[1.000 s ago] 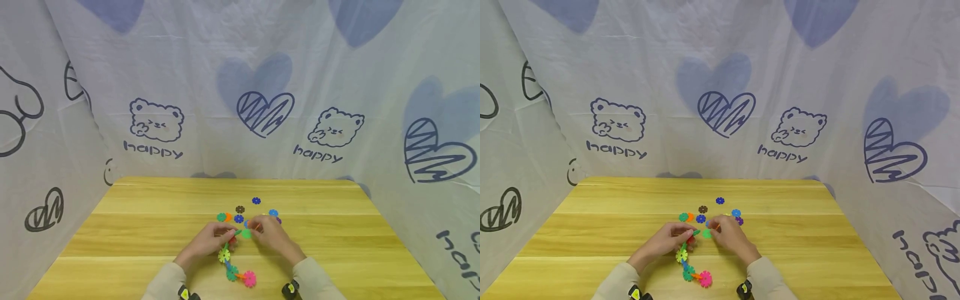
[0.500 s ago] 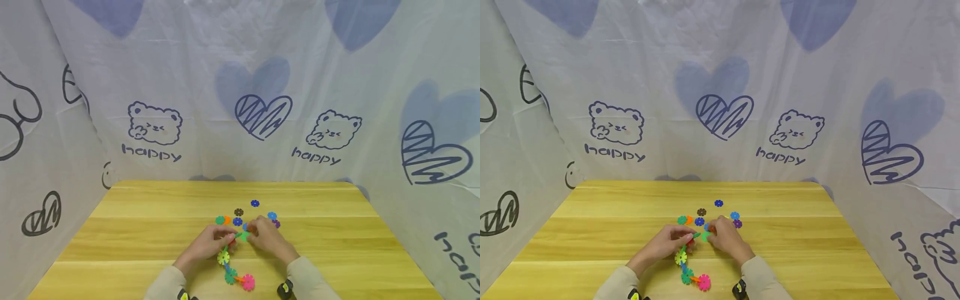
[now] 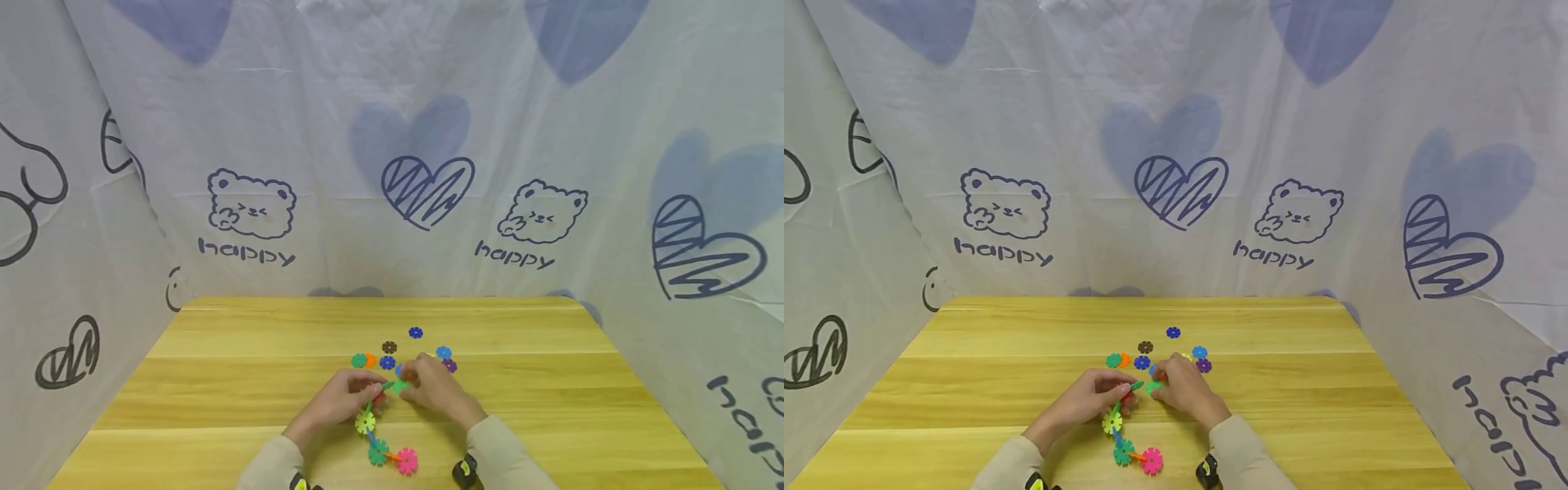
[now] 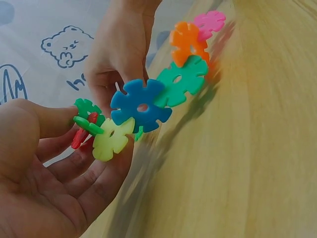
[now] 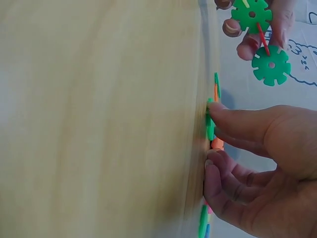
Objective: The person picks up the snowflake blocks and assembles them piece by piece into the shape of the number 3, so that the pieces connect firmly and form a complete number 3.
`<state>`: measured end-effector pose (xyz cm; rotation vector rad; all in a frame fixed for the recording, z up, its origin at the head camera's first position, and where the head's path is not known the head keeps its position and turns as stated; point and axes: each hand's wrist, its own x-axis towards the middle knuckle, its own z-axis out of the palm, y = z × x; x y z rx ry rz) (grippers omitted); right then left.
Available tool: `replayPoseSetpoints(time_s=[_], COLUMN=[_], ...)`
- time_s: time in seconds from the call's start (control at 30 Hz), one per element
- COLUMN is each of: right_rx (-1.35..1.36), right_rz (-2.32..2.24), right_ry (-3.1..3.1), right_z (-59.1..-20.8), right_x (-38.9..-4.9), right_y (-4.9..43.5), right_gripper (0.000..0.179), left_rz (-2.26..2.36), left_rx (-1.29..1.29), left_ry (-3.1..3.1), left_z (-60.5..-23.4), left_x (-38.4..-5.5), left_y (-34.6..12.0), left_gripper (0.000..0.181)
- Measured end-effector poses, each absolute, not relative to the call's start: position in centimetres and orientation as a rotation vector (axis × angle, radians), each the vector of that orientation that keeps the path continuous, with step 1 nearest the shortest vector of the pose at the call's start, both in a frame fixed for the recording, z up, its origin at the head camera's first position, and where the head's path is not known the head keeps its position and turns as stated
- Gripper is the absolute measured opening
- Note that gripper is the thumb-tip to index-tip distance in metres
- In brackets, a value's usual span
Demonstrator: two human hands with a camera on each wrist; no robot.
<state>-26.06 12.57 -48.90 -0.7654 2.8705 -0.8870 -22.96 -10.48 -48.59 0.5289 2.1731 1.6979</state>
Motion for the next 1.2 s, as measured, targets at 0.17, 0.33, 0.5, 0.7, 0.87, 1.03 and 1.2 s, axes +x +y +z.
replayPoseSetpoints(time_s=[0.17,0.33,0.5,0.7,0.87,1.03,1.2], right_rx=[-0.779,-0.796,-0.779,-0.750,-0.732,-0.724,-0.684], right_rz=[-0.911,-0.993,-1.109,-1.184,-1.207,-1.240,-1.268], right_ry=[2.849,2.786,2.690,2.693,2.695,2.685,2.671], right_z=[-48.9,-49.1,-48.7,-47.8,-47.2,-46.8,-46.4], right_x=[-26.1,-26.1,-25.9,-25.8,-25.8,-25.7,-25.7], right_y=[12.7,13.0,13.4,13.6,13.6,13.6,13.6], right_gripper=[0.026,0.019,0.011,0.013,0.014,0.016,0.017], left_rz=[1.697,1.699,1.697,1.696,1.685,1.683,1.686], left_rx=[0.532,0.523,0.524,0.531,0.534,0.543,0.537], left_ry=[2.171,2.180,2.186,2.191,2.202,2.211,2.212], left_z=[-48.6,-48.6,-48.6,-48.6,-48.6,-48.5,-48.4], left_x=[-23.0,-23.0,-23.0,-22.9,-23.0,-23.1,-23.1], left_y=[-10.5,-10.5,-10.4,-10.4,-10.3,-10.3,-10.2], left_gripper=[0.033,0.032,0.032,0.032,0.032,0.032,0.032])
